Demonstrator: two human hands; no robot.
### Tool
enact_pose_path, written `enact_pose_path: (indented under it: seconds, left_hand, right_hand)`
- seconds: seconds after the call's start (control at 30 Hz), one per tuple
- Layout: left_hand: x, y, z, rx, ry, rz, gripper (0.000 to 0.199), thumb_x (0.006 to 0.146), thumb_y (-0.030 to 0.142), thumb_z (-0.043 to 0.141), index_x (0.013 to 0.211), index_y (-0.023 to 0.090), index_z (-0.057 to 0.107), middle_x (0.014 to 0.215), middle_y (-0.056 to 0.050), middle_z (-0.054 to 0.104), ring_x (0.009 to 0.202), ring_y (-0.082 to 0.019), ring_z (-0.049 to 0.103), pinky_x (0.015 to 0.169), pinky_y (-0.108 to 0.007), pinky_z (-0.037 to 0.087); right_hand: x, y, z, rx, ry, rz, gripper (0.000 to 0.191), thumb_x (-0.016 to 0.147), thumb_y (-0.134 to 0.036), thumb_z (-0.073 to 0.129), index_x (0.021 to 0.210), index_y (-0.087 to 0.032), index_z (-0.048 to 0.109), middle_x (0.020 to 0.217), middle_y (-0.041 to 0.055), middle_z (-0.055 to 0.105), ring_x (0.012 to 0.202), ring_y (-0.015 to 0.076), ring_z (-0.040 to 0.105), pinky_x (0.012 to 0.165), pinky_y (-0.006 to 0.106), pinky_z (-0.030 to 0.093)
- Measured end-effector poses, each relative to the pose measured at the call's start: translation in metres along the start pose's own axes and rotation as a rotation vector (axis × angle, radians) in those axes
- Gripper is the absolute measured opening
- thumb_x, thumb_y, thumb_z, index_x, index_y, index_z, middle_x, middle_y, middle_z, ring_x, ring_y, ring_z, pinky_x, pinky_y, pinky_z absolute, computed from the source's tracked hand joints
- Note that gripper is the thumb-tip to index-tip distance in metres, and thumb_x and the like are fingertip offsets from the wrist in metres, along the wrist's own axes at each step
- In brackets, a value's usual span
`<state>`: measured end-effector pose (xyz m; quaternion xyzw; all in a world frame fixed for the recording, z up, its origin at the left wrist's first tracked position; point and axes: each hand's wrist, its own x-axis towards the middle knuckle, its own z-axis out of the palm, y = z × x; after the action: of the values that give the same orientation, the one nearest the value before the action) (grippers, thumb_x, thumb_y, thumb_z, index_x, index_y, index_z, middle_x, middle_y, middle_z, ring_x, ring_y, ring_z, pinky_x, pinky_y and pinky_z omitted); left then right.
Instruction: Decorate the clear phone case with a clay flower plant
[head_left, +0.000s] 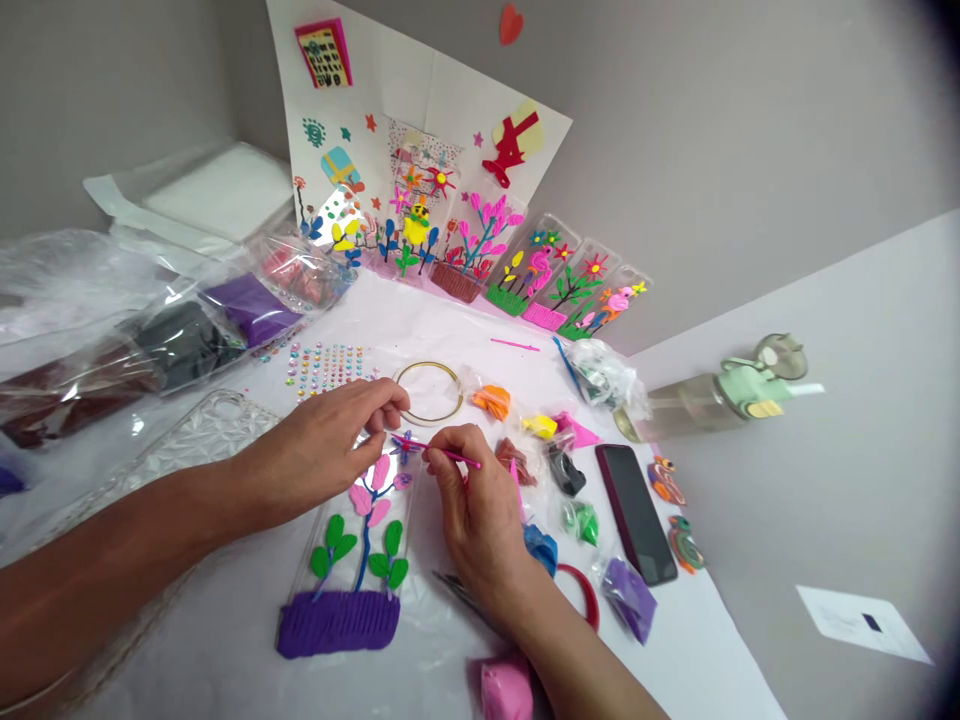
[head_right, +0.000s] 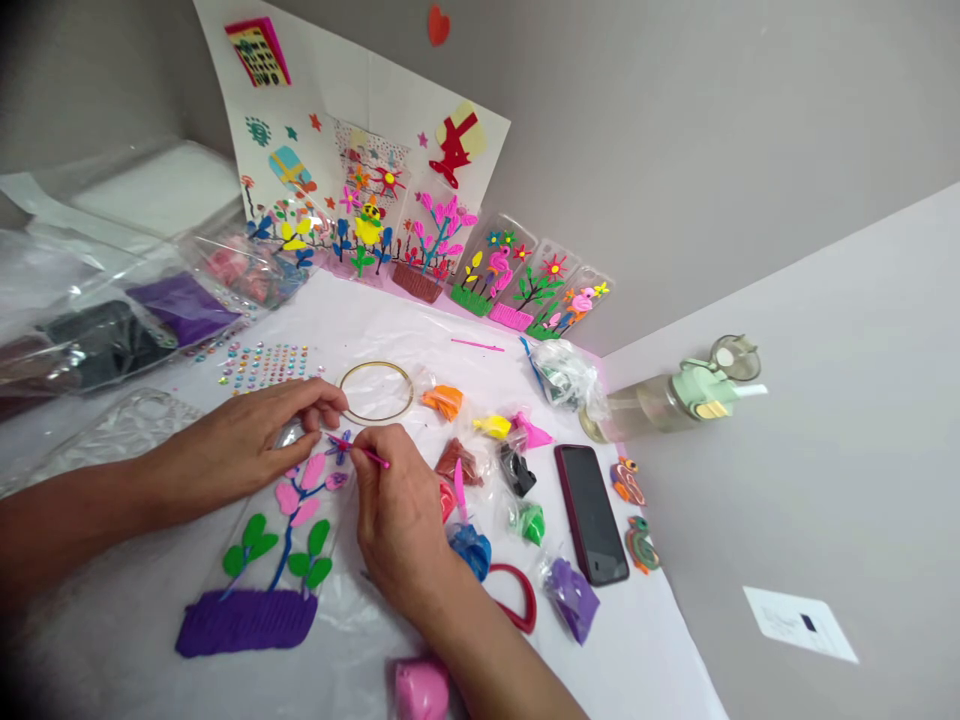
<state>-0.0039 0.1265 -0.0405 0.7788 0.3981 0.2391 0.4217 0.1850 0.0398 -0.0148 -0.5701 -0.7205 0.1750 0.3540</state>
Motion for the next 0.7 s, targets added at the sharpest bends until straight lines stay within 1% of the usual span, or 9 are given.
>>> enact_pose_path:
  seconds: [0.23, 0.37, 0.57, 0.63, 0.7]
  left_hand:
    - [0.0000, -0.0016, 0.0018, -0.003, 0.006, -0.009, 0.032, 0.082, 0.027, 0.049, 0.110, 0.023, 0.064, 0.100, -0.004, 0.071, 0.090, -0.024, 0.067, 0.083, -0.040, 0.050]
    - [0.0000, -0.0037, 0.0028, -0.002, 0.010, -0.006, 0.033, 0.081, 0.026, 0.049, 0.110, 0.024, 0.064, 0.100, -0.004, 0.071, 0.089, -0.024, 0.066, 0.083, -0.040, 0.050]
    - [-0.0002, -0.0062, 0.0027, -0.001, 0.006, 0.010, 0.033, 0.080, 0.025, 0.049, 0.109, 0.024, 0.065, 0.099, -0.003, 0.070, 0.089, -0.023, 0.065, 0.082, -0.039, 0.050]
    - [-0.0002, -0.0068, 0.0026, -0.002, 0.002, 0.015, 0.033, 0.080, 0.025, 0.050, 0.110, 0.024, 0.065, 0.099, -0.003, 0.071, 0.089, -0.023, 0.066, 0.082, -0.039, 0.050]
    - [-0.0001, -0.0071, 0.0026, -0.003, 0.005, 0.015, 0.033, 0.080, 0.024, 0.050, 0.110, 0.024, 0.064, 0.100, -0.002, 0.071, 0.090, -0.023, 0.066, 0.083, -0.039, 0.050]
  right_hand:
    - [0.0001, 0.0046, 0.0031, -0.047, -0.007, -0.078, 0.015, 0.108, -0.013, 0.046, 0.100, -0.022, 0.056, 0.088, 0.0021, 0.067, 0.078, 0.0165, 0.063, 0.071, 0.027, 0.048]
    - [-0.0004, 0.0059, 0.0029, -0.100, -0.039, -0.121, 0.016, 0.109, -0.014, 0.043, 0.102, -0.022, 0.055, 0.090, 0.0033, 0.066, 0.077, 0.0175, 0.061, 0.069, 0.027, 0.046]
    - [-0.0018, 0.0077, 0.0044, -0.159, -0.057, -0.172, 0.021, 0.107, -0.008, 0.040, 0.100, -0.020, 0.056, 0.087, 0.0038, 0.063, 0.077, 0.0175, 0.059, 0.069, 0.027, 0.045]
    - [-0.0020, 0.0080, 0.0044, -0.117, -0.060, -0.156, 0.021, 0.107, -0.009, 0.042, 0.100, -0.019, 0.058, 0.088, 0.0041, 0.064, 0.078, 0.0174, 0.059, 0.070, 0.027, 0.046]
    - [-0.0015, 0.0072, 0.0029, 0.004, -0.033, -0.064, 0.017, 0.107, -0.012, 0.048, 0.100, -0.020, 0.060, 0.090, 0.0031, 0.066, 0.081, 0.0166, 0.061, 0.073, 0.027, 0.047]
